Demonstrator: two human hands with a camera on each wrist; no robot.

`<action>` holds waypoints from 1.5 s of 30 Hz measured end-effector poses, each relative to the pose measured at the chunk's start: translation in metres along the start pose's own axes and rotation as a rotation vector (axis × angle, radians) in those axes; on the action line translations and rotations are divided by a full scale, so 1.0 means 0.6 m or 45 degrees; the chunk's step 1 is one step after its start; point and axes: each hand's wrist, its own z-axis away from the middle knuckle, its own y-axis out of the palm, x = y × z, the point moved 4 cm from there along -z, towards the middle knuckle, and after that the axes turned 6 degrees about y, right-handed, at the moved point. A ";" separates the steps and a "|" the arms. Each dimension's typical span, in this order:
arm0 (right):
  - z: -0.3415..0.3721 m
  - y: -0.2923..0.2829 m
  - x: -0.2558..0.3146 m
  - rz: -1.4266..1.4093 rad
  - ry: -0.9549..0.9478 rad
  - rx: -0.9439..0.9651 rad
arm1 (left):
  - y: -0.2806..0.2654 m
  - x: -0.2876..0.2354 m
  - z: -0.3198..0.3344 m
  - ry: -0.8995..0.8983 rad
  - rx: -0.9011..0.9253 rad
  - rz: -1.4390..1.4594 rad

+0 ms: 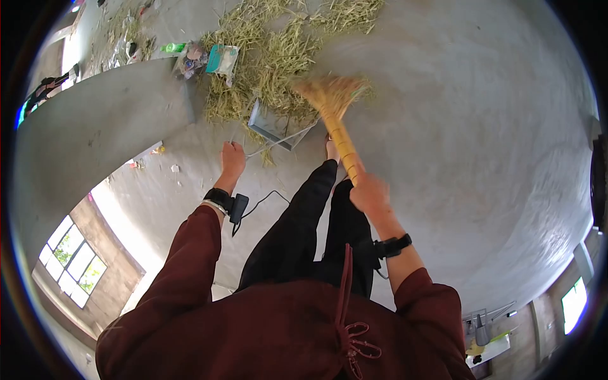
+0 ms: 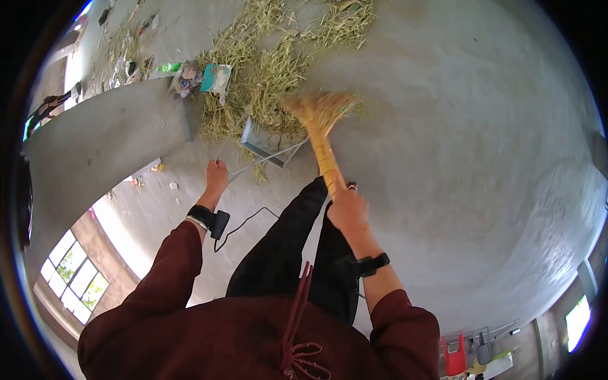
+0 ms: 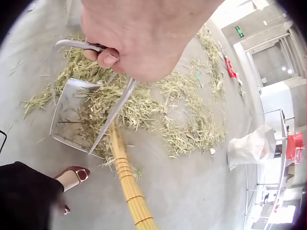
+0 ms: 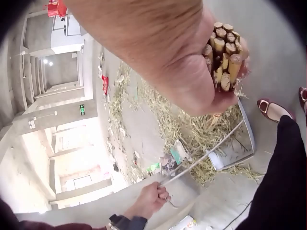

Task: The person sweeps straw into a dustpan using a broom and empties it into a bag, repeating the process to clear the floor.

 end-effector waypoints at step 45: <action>-0.009 -0.007 -0.203 -0.124 0.057 -0.099 | 0.055 0.035 0.074 -0.098 -0.098 -0.045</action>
